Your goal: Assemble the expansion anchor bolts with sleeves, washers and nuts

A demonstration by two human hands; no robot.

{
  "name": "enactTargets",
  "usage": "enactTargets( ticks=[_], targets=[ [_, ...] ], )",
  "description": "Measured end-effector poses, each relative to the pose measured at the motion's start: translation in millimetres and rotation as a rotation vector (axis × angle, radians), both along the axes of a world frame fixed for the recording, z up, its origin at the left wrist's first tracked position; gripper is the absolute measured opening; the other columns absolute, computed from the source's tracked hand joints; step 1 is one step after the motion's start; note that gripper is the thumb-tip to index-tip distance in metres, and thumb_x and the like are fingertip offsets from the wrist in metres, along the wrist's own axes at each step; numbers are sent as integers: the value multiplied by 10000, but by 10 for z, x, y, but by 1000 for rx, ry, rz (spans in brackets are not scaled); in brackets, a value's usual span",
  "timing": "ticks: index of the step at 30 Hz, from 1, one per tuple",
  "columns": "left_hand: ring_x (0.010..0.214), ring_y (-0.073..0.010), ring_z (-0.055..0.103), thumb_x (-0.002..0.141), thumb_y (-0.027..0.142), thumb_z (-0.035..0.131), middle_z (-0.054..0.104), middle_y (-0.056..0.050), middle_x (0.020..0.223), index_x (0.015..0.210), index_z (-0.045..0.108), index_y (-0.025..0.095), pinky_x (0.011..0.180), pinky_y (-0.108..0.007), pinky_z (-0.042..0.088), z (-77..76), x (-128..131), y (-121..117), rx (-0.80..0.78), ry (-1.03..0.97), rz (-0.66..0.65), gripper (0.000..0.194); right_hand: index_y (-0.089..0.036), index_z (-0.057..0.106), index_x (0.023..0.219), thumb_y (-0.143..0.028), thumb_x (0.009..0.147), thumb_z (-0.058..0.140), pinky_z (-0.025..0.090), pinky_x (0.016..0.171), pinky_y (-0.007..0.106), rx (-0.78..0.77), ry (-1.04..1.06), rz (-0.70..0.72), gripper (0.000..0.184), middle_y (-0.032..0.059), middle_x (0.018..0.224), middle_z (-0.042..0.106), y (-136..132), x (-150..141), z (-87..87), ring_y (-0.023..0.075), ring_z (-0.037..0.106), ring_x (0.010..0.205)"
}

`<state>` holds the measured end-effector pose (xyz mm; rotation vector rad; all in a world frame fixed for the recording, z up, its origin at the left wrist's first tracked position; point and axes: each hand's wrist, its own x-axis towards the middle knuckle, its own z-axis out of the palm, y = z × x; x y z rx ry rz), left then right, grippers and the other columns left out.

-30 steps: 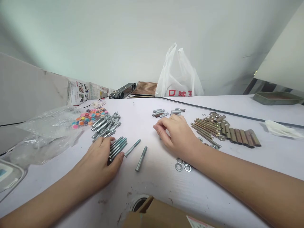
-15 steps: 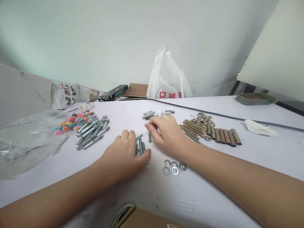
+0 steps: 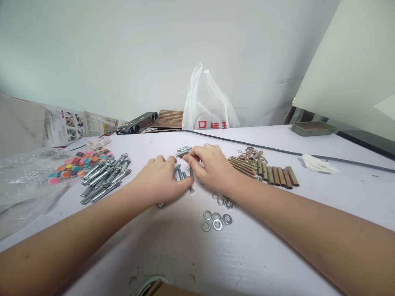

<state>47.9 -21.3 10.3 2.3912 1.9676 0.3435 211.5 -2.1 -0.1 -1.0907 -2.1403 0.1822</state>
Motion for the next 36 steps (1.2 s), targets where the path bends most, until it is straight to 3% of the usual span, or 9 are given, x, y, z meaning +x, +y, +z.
enactTargets(
  ticks=[3,6,9,13,18,22,27,32,36],
  targets=[
    [817,-262,571,765,422,515,599,-98,827,818,623,180,707,-356,429,121,-8,159,-27,-110,-286,270,-186,652,801,-328,943,487,398,717,332,-13,-17,51,260,31,770,673,10,17,33,175,551,744],
    [599,-141,498,803,333,513,548,-13,656,731,611,178,581,-274,373,114,-34,334,-190,-367,-460,197,-188,660,876,-337,937,495,413,682,317,-21,27,51,230,30,797,682,50,82,97,170,574,742],
    [538,-112,445,807,377,563,510,23,593,769,649,180,536,-255,344,10,-72,453,-236,-507,-421,219,-203,655,953,-327,930,489,422,716,339,5,14,-38,208,37,875,697,156,146,145,193,580,807],
    [563,-125,466,828,371,556,535,19,603,743,624,180,547,-264,339,-124,-77,506,-114,-444,-425,220,-236,680,1037,-265,879,512,362,884,480,-24,-268,-142,232,82,980,697,338,157,83,298,517,986],
    [586,-137,480,855,367,523,554,2,625,647,533,180,578,-276,348,-188,-51,514,34,-372,-461,279,-276,651,1171,-303,874,483,351,873,514,-90,-398,-235,342,159,1052,578,457,93,-82,349,457,1023],
    [633,-146,518,827,352,559,596,-6,656,639,593,178,629,-281,379,-201,-72,531,58,-369,-456,258,-265,680,1070,-363,875,499,348,857,523,-119,-391,-258,283,158,992,561,503,62,-125,359,441,1013],
    [670,-147,538,804,332,580,650,-6,719,705,678,180,654,-284,397,-223,-106,550,-10,-384,-462,205,-233,657,899,-375,894,500,377,852,476,-133,-348,-182,211,113,971,601,492,160,16,299,489,983],
    [654,-145,525,826,351,570,577,-1,652,639,634,174,625,-280,379,-229,-122,559,-5,-380,-487,265,-207,615,918,-388,903,532,407,622,300,-298,-54,139,200,22,795,614,374,341,278,155,533,704],
    [685,-151,544,830,339,572,563,-1,652,619,618,179,652,-280,390,-236,-125,570,-5,-403,-522,269,-215,661,936,-372,897,557,367,575,295,-274,18,158,193,-3,716,562,297,339,367,136,484,655]
  ],
)
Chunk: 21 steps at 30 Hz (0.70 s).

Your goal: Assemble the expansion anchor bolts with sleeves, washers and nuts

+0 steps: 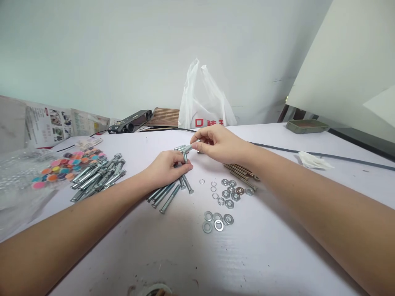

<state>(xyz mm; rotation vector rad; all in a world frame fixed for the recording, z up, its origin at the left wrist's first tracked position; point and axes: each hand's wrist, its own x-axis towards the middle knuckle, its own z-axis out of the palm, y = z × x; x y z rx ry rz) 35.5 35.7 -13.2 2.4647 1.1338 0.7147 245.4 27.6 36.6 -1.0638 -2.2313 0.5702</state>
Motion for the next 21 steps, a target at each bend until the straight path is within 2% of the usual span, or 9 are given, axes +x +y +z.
enactTargets(
  ticks=[7,12,17,21],
  targets=[
    [645,-143,508,840,332,568,519,7,622,555,513,176,638,-284,383,-17,11,11,47,32,-4,329,-200,691,916,-314,852,617,394,575,293,93,-21,-51,151,9,721,592,-79,-113,76,135,496,659],
    [631,-134,481,835,328,566,486,14,613,553,481,176,622,-278,365,-23,10,21,49,33,-12,332,-218,699,908,-318,842,627,399,574,301,94,-34,-70,140,8,731,620,-91,-96,99,133,501,649],
    [619,-134,469,829,313,567,457,19,588,555,500,177,614,-278,359,-20,12,18,60,18,-28,313,-231,711,911,-329,831,637,399,573,299,83,-13,-47,147,8,737,603,-86,-108,100,136,512,666],
    [666,-144,522,829,303,571,555,2,644,567,550,172,638,-284,387,-22,24,18,51,10,-34,293,-230,722,859,-294,805,656,372,549,292,118,-22,-67,107,1,691,560,-98,-141,118,125,484,627]
  ],
)
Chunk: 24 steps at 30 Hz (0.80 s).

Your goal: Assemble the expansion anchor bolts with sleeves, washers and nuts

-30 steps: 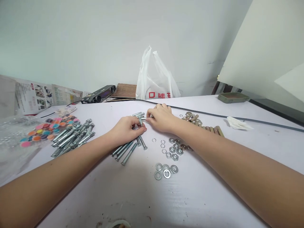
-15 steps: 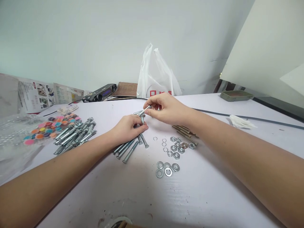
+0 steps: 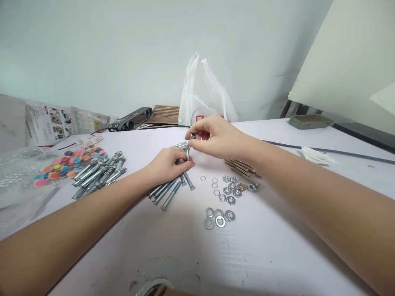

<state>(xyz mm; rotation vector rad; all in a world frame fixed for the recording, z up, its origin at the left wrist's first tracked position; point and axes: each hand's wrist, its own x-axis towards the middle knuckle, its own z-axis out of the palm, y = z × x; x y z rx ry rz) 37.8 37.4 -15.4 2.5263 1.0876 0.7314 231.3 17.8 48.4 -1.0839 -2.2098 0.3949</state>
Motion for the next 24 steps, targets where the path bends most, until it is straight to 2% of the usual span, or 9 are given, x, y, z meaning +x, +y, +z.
enactTargets(
  ticks=[4,7,15,18,21,24],
  targets=[
    [661,-142,521,840,303,560,566,7,627,581,594,174,636,-286,392,2,7,0,-14,11,-32,292,-216,720,843,-280,805,654,362,531,292,-17,10,7,100,5,673,552,-19,-25,2,127,470,615],
    [635,-138,501,836,307,562,527,18,575,548,554,177,619,-286,383,1,7,3,-14,9,-39,316,-206,716,878,-296,828,640,354,520,296,-62,30,20,128,3,653,554,-32,-37,-7,129,458,599],
    [568,-112,428,812,320,562,462,32,544,501,443,177,577,-285,346,-3,15,16,-58,-23,-58,363,-197,717,900,-300,864,596,424,582,318,-141,24,86,164,39,783,673,-45,-70,-43,173,589,716],
    [539,-103,390,798,321,576,406,44,512,492,427,177,557,-283,328,-1,16,8,-95,-44,-45,370,-201,705,1023,-315,845,610,441,588,322,-153,-13,77,231,29,746,661,-18,-57,-53,174,586,699],
    [559,-109,417,798,329,582,438,43,527,527,504,176,565,-280,334,0,7,-1,-138,-57,-35,321,-209,659,1149,-370,821,644,454,589,324,-115,-11,29,365,27,741,647,-16,-23,-3,179,581,694],
    [609,-118,476,792,334,597,529,37,594,627,614,172,599,-272,360,9,1,-7,-186,-66,-30,233,-222,695,947,-359,813,643,429,559,301,-36,-119,-42,199,21,721,633,-117,16,106,160,565,659]
  ],
)
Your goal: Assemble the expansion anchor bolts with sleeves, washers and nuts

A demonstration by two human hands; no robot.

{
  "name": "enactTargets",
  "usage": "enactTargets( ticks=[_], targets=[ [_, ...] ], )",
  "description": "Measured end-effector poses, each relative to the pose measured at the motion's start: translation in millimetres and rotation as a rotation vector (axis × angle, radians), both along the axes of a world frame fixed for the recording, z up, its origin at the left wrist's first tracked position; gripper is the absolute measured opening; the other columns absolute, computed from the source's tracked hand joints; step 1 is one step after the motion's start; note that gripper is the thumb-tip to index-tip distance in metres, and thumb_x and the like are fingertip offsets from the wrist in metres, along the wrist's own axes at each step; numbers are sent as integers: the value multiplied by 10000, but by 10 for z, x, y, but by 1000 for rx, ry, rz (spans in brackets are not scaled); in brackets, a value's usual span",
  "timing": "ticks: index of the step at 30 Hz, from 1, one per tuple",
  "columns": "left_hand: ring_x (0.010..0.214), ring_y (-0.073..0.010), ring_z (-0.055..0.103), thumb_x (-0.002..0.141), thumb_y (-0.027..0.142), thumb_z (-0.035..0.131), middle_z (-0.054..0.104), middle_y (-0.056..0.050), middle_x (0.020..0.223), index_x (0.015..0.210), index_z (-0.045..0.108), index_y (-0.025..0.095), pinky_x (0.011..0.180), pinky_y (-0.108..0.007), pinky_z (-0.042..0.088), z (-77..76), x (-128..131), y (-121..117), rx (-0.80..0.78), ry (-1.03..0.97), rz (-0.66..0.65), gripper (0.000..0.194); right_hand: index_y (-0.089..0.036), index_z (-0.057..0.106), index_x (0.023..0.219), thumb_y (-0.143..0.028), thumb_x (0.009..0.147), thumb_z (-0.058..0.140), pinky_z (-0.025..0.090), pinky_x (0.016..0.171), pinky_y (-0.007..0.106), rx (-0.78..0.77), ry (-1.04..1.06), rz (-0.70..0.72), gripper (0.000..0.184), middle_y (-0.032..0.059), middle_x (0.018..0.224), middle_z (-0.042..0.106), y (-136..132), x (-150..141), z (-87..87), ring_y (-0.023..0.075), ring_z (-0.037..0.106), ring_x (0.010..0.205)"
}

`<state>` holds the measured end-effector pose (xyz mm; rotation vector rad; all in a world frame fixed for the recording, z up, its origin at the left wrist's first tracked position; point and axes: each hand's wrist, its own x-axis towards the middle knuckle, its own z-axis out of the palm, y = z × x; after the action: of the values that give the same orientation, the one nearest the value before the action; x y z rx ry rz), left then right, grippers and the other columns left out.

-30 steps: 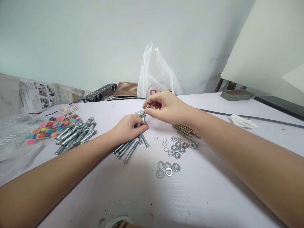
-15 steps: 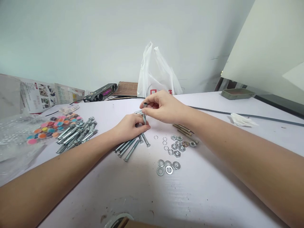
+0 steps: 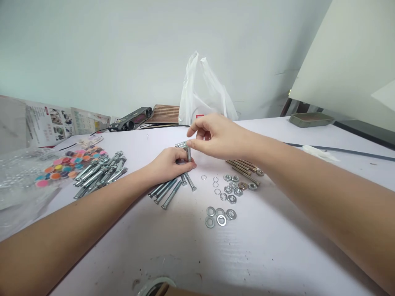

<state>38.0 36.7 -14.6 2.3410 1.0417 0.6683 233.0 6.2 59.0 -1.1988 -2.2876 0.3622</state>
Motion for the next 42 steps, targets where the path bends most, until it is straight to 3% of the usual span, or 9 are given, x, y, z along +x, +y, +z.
enactTargets(
  ticks=[3,6,10,13,19,24,31,35,42],
  targets=[
    [628,-119,510,767,346,630,574,32,626,663,643,162,615,-262,379,11,2,5,-26,-1,17,211,-230,684,792,-358,834,587,367,473,264,-286,-302,95,167,-2,652,619,-199,26,74,122,517,542],
    [673,-134,556,771,372,629,625,17,687,722,681,165,633,-262,405,9,-3,20,-55,1,14,219,-253,689,841,-428,799,610,331,428,246,-575,-534,191,196,-19,665,637,-368,22,46,123,528,514],
    [723,-150,575,768,417,644,647,7,749,784,712,183,662,-273,421,-10,-25,39,-69,4,-2,244,-254,665,816,-481,730,680,374,450,249,-678,-559,214,244,-34,714,671,-391,-17,-62,149,598,580],
    [729,-149,562,757,440,665,646,6,770,804,714,187,668,-276,417,-20,-35,41,-60,0,-1,263,-242,675,780,-481,772,646,420,512,259,-764,-538,262,241,-24,749,702,-335,-14,-111,159,630,648],
    [760,-142,543,773,423,667,663,1,828,893,722,182,699,-271,404,6,-38,21,58,-82,4,274,-243,695,810,-413,791,642,438,547,259,-764,-492,216,179,-9,762,702,-247,86,-71,158,620,673],
    [696,-114,521,815,352,621,639,20,745,824,722,182,671,-255,385,19,-49,7,-14,-94,-38,198,-232,672,806,-448,819,611,420,501,242,-689,-357,117,225,-6,707,657,-176,115,-30,135,568,600],
    [663,-106,484,814,381,615,619,32,708,812,722,185,636,-257,369,11,-55,5,-47,-90,-27,223,-231,637,918,-453,827,587,395,464,242,-582,-298,38,245,-12,656,625,-89,97,-236,125,515,529],
    [661,-112,483,812,387,610,619,26,708,811,722,183,639,-262,377,6,-52,8,-41,-89,-23,233,-218,601,786,-415,848,561,381,475,241,-622,-293,80,211,-21,615,576,-67,103,-240,113,479,520],
    [651,-106,483,806,388,617,618,31,696,802,716,182,640,-258,381,-5,-51,15,-74,-110,-29,229,-229,678,833,-465,800,642,424,555,253,-805,-390,197,241,-1,736,642,-176,115,-80,141,561,652]
  ],
)
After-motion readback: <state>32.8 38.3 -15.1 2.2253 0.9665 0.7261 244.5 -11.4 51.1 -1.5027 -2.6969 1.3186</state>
